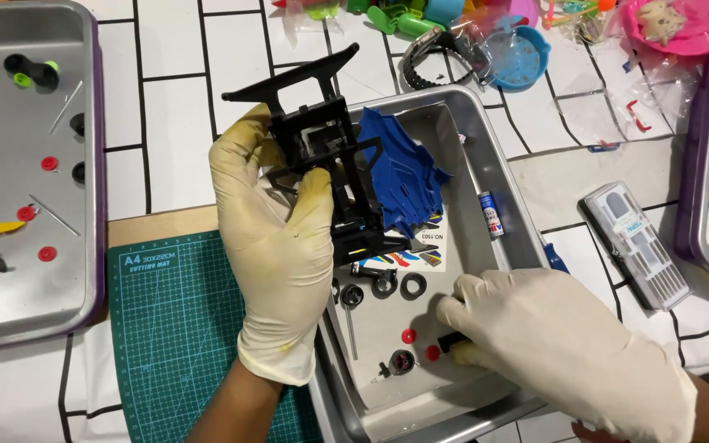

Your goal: Assembling a miniature toy car by fitting gears, a motor, and body components into a plastic chassis.

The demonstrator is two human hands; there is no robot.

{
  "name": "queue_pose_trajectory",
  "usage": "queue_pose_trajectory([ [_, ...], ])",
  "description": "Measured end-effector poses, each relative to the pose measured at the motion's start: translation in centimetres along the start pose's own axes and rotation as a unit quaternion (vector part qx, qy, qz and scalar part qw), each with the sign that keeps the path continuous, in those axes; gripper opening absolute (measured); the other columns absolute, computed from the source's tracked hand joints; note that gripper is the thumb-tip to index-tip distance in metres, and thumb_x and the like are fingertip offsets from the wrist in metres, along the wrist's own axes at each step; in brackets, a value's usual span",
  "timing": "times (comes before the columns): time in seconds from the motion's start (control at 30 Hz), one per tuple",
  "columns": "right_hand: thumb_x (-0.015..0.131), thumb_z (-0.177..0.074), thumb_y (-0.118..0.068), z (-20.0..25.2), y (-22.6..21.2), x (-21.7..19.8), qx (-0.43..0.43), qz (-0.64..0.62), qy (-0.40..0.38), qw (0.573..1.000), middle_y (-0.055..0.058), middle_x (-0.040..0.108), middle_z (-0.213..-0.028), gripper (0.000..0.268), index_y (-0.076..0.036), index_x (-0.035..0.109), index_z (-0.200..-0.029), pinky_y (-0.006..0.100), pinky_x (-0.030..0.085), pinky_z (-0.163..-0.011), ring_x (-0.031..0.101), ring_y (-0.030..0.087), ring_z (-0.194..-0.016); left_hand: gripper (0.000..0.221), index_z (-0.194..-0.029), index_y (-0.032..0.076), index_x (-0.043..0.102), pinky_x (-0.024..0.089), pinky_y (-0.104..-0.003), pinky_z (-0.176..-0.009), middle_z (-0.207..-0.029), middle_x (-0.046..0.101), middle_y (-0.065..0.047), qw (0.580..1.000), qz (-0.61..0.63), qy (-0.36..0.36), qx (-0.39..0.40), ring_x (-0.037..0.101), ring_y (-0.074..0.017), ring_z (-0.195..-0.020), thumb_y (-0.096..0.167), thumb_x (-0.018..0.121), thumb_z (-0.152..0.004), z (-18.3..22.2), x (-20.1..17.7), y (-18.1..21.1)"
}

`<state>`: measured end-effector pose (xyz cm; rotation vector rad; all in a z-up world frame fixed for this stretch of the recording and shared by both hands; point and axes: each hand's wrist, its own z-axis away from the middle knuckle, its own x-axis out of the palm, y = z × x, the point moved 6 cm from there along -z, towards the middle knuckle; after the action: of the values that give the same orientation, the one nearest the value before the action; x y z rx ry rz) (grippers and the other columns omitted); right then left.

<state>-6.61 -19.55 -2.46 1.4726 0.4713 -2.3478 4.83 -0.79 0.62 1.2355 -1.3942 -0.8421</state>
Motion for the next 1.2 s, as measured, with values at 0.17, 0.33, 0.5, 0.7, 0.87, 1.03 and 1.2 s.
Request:
queue_pose_trajectory([
  [0.17, 0.076, -0.085, -0.052, -0.8, 0.6, -0.7, 0.075, 0.025, -0.009, 0.997, 0.001, 0.065, -0.076, 0.036, -0.024, 0.055, -0.093, 0.051, 0.053, -0.054, 0.068, 0.032, -0.065, 0.047, -0.133, 0.005, 0.045, 0.045, -0.033, -0.112, -0.129, 0.054, -0.01, 0.998, -0.049, -0.015, 0.021, 0.053, -0.0222, -0.123, -0.006, 0.058, -0.09, -0.3, 0.0, -0.1],
  [0.33, 0.065, -0.072, -0.008, -0.4, 0.8, -2.5, 0.008, 0.059, 0.124, 0.991, 0.0, 0.056, -0.075, 0.053, -0.02, 0.05, -0.121, 0.048, 0.05, -0.048, 0.061, 0.028, -0.061, 0.045, -0.131, 0.006, 0.046, 0.045, -0.032, -0.111, -0.128, 0.055, -0.01, 0.999, -0.042, -0.01, 0.006, 0.054, -0.0216, -0.121, -0.005, 0.058, -0.089, -0.3, 0.1, -0.1],
  [0.5, 0.07, -0.077, -0.006, 0.7, -0.6, -1.0, -0.116, 0.063, 0.04, 0.99, 0.002, 0.054, -0.075, 0.027, -0.022, 0.061, -0.097, 0.05, 0.049, -0.042, 0.058, 0.03, -0.056, 0.048, -0.134, 0.005, 0.044, 0.046, -0.033, -0.112, -0.131, 0.052, -0.011, 0.999, -0.038, -0.028, 0.015, 0.053, -0.0225, -0.123, -0.007, 0.057, -0.089, -0.1, 0.2, -0.1],
  [0.7, 0.07, -0.086, -0.022, 0.4, -0.4, 0.4, -0.109, 0.077, -0.033, 0.991, 0.005, 0.062, -0.084, 0.006, -0.022, 0.066, -0.091, 0.053, 0.056, -0.053, 0.066, 0.032, -0.06, 0.047, -0.133, 0.005, 0.046, 0.043, -0.034, -0.115, -0.131, 0.052, -0.01, 0.998, -0.041, -0.026, 0.037, 0.052, -0.0229, -0.126, -0.006, 0.058, -0.089, -0.1, 0.2, -0.2],
  [0.87, 0.065, -0.085, 0.0, 0.2, -1.8, 0.8, -0.12, 0.178, -0.092, 0.972, 0.006, 0.065, -0.08, 0.017, -0.013, 0.065, -0.095, 0.044, 0.057, -0.052, 0.065, 0.022, -0.06, 0.045, -0.132, 0.006, 0.048, 0.045, -0.033, -0.11, -0.128, 0.054, -0.008, 0.995, -0.087, -0.029, 0.038, 0.053, -0.0208, -0.117, -0.003, 0.06, -0.089, 0.4, 0.4, 0.5],
  [1.03, 0.061, -0.095, 0.004, 0.4, -1.5, 1.8, -0.108, 0.25, -0.085, 0.959, 0.003, 0.06, -0.065, 0.008, 0.0, 0.062, -0.102, 0.035, 0.052, -0.041, 0.054, 0.013, -0.048, 0.04, -0.124, 0.002, 0.054, 0.048, -0.036, -0.105, -0.12, 0.061, -0.012, 0.976, -0.196, -0.024, 0.091, 0.06, -0.0254, -0.113, 0.003, 0.065, -0.085, 0.5, 0.8, 1.2],
  [1.2, 0.051, -0.102, 0.003, 1.4, -2.0, 0.1, -0.11, 0.239, -0.074, 0.962, 0.001, 0.051, -0.065, 0.017, -0.009, 0.056, -0.091, 0.037, 0.045, -0.039, 0.045, 0.015, -0.045, 0.041, -0.123, 0.006, 0.059, 0.052, -0.034, -0.104, -0.118, 0.067, -0.008, 0.969, -0.213, -0.053, 0.113, 0.065, -0.0232, -0.113, 0.003, 0.068, -0.084, 1.8, 1.9, 1.2],
])
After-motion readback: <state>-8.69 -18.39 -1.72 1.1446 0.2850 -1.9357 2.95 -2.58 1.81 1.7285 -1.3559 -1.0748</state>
